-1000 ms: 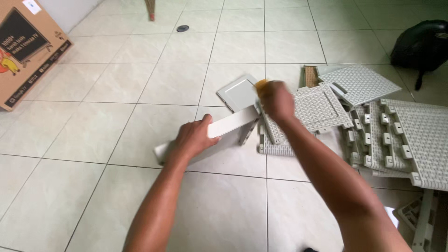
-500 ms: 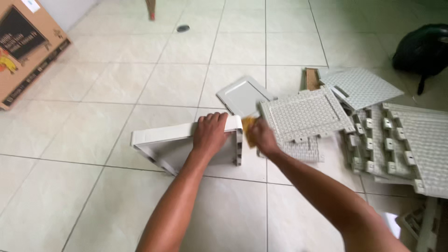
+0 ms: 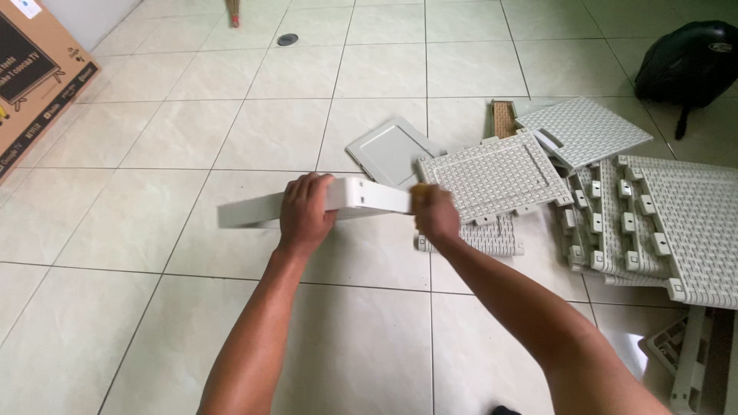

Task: The person assembles a white woven plastic storage unit by snapping together side panels and a base, then cleans one panel with a yellow sponge. The person handles multiple panels and a sponge on a tiled floor.

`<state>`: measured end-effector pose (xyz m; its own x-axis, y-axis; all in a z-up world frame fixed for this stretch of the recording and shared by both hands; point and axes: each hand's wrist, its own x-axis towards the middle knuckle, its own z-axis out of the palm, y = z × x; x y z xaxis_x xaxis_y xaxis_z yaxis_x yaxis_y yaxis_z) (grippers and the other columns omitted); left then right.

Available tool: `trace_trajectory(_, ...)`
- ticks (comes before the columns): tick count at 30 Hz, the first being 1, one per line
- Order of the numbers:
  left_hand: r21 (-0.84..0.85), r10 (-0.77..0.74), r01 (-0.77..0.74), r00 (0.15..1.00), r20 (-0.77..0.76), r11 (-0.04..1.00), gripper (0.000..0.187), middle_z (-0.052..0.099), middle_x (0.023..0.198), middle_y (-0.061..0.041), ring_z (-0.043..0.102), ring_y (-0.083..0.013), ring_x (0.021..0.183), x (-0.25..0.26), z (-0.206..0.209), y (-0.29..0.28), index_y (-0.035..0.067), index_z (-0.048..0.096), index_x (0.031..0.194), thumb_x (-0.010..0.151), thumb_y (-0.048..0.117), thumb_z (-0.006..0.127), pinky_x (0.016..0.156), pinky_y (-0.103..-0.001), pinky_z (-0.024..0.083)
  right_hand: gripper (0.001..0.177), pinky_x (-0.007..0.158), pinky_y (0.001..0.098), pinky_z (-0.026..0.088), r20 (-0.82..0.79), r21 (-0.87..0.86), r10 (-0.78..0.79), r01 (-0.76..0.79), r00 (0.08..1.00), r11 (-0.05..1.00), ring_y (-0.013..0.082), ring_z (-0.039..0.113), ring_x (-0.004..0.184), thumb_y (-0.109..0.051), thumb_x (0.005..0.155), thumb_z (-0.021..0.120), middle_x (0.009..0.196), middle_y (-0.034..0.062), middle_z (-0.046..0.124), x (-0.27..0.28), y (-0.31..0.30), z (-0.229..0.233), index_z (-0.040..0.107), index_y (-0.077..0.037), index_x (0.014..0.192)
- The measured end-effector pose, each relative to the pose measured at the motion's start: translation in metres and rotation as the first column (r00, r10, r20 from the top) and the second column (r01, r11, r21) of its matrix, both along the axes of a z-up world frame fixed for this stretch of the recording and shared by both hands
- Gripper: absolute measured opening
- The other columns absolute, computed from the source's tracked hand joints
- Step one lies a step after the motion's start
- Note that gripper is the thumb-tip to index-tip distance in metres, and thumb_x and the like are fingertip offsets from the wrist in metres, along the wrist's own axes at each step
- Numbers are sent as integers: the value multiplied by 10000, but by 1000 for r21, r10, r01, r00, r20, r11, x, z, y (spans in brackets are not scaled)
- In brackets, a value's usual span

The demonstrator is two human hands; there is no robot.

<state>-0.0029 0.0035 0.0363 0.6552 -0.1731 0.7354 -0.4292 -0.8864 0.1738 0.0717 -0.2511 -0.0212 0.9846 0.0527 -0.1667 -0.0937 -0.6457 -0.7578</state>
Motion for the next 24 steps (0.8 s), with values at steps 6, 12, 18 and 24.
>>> trace_trajectory(6, -74, 17, -10, 995, 96, 997, 471, 641, 1165, -147, 597, -377, 1145, -1, -15, 10, 35, 570, 1229, 814, 9, 790, 1005, -498, 453, 417, 537, 334, 577, 314, 420, 41, -178, 948, 890, 175, 656, 679, -336, 1103, 418, 1003, 166, 644, -31, 20, 48, 438, -19, 1375)
trace_trajectory(12, -266, 24, 7, 993, 113, 964, 485, 652, 1212, -160, 606, -381, 1169, -4, -13, 15, 25, 589, 1256, 801, -20, 750, 1010, -491, 483, 364, 634, 428, 570, 761, 9, 190, -304, 620, 953, 305, 666, 782, -249, 1078, 535, 1116, 214, 573, -49, 64, 63, 503, -58, 1386)
trace_trajectory(18, -364, 39, 6, 992, 116, 931, 436, 644, 1162, -159, 617, -380, 1093, -13, -19, 25, 17, 598, 1221, 819, -42, 755, 915, -462, 519, 269, 671, 419, 593, 485, -97, 133, -98, 864, 990, 313, 661, 878, -266, 1080, 433, 1234, 236, 552, 7, 3, -2, 565, -40, 1143)
trace_trajectory(24, -279, 2, 39, 989, 147, 959, 433, 644, 1155, -156, 622, -383, 1080, -17, -19, 44, 13, 586, 1220, 825, -45, 752, 903, -460, 521, 399, 714, 396, 553, 217, -248, -140, 193, 966, 949, 221, 652, 805, -433, 1102, 356, 956, 120, 655, 44, -88, -33, 545, -95, 1196)
